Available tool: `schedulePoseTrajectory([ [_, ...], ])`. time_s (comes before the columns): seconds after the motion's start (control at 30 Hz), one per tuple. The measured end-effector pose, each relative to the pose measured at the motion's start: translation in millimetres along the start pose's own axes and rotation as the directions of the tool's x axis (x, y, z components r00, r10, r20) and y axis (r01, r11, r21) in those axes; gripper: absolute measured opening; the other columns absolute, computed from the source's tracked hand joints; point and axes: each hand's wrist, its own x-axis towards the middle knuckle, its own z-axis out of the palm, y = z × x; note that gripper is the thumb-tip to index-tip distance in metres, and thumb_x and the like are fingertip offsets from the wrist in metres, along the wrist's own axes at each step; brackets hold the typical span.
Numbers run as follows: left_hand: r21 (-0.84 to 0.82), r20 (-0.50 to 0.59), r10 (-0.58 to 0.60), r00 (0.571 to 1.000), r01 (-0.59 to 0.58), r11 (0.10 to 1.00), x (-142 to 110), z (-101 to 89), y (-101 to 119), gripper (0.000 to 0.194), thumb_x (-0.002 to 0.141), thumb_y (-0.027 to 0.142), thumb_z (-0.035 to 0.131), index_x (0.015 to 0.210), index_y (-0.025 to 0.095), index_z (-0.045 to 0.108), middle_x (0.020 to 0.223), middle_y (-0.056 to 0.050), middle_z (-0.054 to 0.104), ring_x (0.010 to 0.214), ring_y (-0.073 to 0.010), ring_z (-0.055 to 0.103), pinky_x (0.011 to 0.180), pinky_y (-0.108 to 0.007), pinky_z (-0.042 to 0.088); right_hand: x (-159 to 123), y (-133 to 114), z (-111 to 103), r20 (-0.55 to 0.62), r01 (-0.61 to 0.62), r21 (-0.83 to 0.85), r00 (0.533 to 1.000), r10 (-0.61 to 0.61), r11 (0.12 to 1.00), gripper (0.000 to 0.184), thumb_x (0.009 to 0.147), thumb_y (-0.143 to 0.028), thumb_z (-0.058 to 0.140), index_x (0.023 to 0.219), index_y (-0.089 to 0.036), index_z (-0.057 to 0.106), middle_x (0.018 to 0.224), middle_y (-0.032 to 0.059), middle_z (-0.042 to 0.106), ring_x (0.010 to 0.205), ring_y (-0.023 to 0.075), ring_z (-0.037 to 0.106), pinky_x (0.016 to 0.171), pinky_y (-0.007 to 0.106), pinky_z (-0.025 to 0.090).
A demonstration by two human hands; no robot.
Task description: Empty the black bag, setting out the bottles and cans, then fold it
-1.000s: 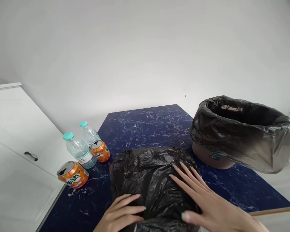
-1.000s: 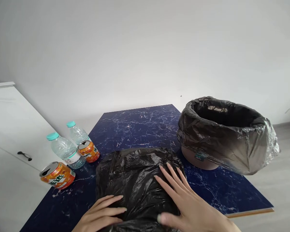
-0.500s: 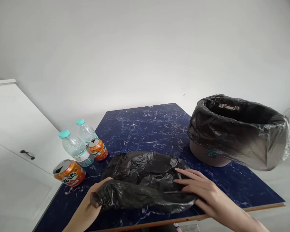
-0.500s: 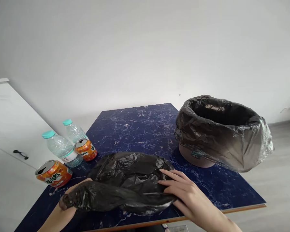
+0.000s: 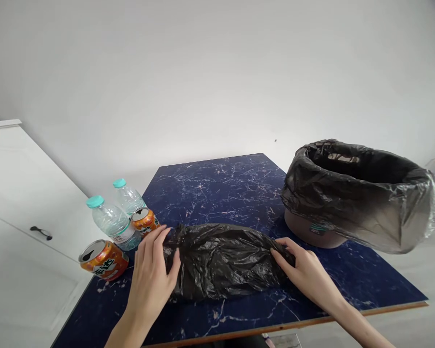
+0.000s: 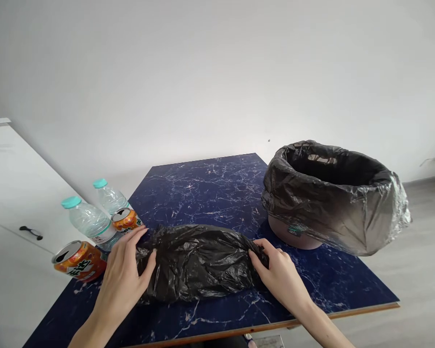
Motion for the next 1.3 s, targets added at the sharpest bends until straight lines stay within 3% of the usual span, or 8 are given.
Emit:
schedulePoseTrajectory([
  [0.07,-0.052,-0.098,0.190,0.977,-0.196,0.979,0.1,-5.7,20.0,0.042,0.102,0.023,0.056,0.144,0.020,0.052,0.149,-0.017,0.057,0.146,-0.0346,0.050,0.120,-0.056,0.043,-2.4,-11.1,-1.3,-0.144,0.066,-0.077,0.987,-0.077,0.995,0.034,0.101,-0.050,0.053,0.123,-0.025,0.064,0.106,0.0082,0.078,0.099,0.0325,0.073,0.081,0.043,0.056],
  [0.17,-0.174,0.120,0.384,0.916,-0.361,0.916,0.9,-4.2,46.1,0.044,0.105,0.018,0.052,0.148,0.026,0.051,0.155,-0.008,0.056,0.154,-0.0276,0.041,0.124,-0.047,0.043,-9.3,-41.5,-5.8,-0.318,0.297,-0.207,0.880,-0.351,0.932,0.034,0.102,-0.037,0.056,0.133,-0.023,0.060,0.134,0.0115,0.070,0.129,0.0335,0.063,0.106,0.053,0.051],
  [0.3,-0.191,0.386,0.401,0.831,-0.353,0.916,5.1,25.2,56.1,0.055,0.110,0.040,0.048,0.162,0.028,0.038,0.171,-0.005,0.038,0.161,-0.0312,0.027,0.126,-0.053,0.041,-8.1,-79.4,4.3,-0.206,0.563,-0.286,0.754,-0.624,0.775,0.044,0.104,-0.021,0.052,0.148,-0.021,0.053,0.155,0.0086,0.058,0.153,0.0290,0.041,0.124,0.053,0.039],
  [0.5,-0.165,0.525,0.342,0.779,-0.301,0.939,3.5,57.5,30.9,0.072,0.109,0.056,0.043,0.171,0.037,0.010,0.177,-0.001,0.019,0.164,-0.0367,0.009,0.124,-0.064,0.038,21.0,-53.6,56.8,0.034,0.423,-0.448,0.888,-0.458,0.788,0.061,0.109,-0.051,0.041,0.159,-0.016,0.049,0.167,0.0137,0.040,0.159,0.0459,0.023,0.125,0.077,0.019],
  [0.63,-0.131,0.568,0.301,0.767,-0.276,0.952,-4.3,56.0,3.3,0.072,0.111,0.054,0.040,0.170,0.039,0.002,0.177,-0.001,0.015,0.164,-0.0345,0.012,0.127,-0.065,0.030,35.9,-23.2,64.2,0.156,0.364,-0.400,0.931,-0.329,0.841,0.066,0.109,-0.061,0.030,0.165,-0.025,0.039,0.172,0.0072,0.030,0.161,0.0396,0.019,0.128,0.070,0.021],
  [1.03,-0.145,0.554,0.302,0.776,-0.267,0.953,-24.6,23.0,-20.7,0.072,0.108,0.047,0.051,0.170,0.035,0.016,0.175,-0.006,0.027,0.162,-0.0342,0.022,0.124,-0.062,0.039,90.3,2.0,37.3,0.388,0.593,-0.178,0.775,-0.498,0.785,0.057,0.113,-0.053,0.030,0.165,-0.031,0.036,0.175,0.0030,0.026,0.163,0.0278,0.016,0.131,0.058,0.021],
  [1.17,-0.205,0.499,0.341,0.796,-0.274,0.940,-46.7,-3.1,-20.0,0.072,0.101,0.048,0.065,0.164,0.033,0.033,0.172,-0.006,0.034,0.158,-0.0355,0.033,0.115,-0.059,0.052,86.2,-5.8,29.0,0.260,0.627,-0.235,0.777,-0.574,0.743,0.050,0.113,-0.038,0.039,0.160,-0.022,0.045,0.170,0.0078,0.038,0.162,0.0289,0.021,0.131,0.061,0.020],
  [1.3,-0.155,0.419,0.339,0.842,-0.302,0.941,-71.9,-17.0,-21.7,0.083,0.095,0.046,0.071,0.166,0.035,0.029,0.169,-0.007,0.041,0.149,-0.0375,0.049,0.106,-0.054,0.060,34.4,-42.9,21.1,0.133,0.653,-0.227,0.756,-0.641,0.722,0.049,0.109,-0.027,0.045,0.158,-0.020,0.048,0.166,0.0090,0.043,0.160,0.0293,0.025,0.130,0.062,0.027],
])
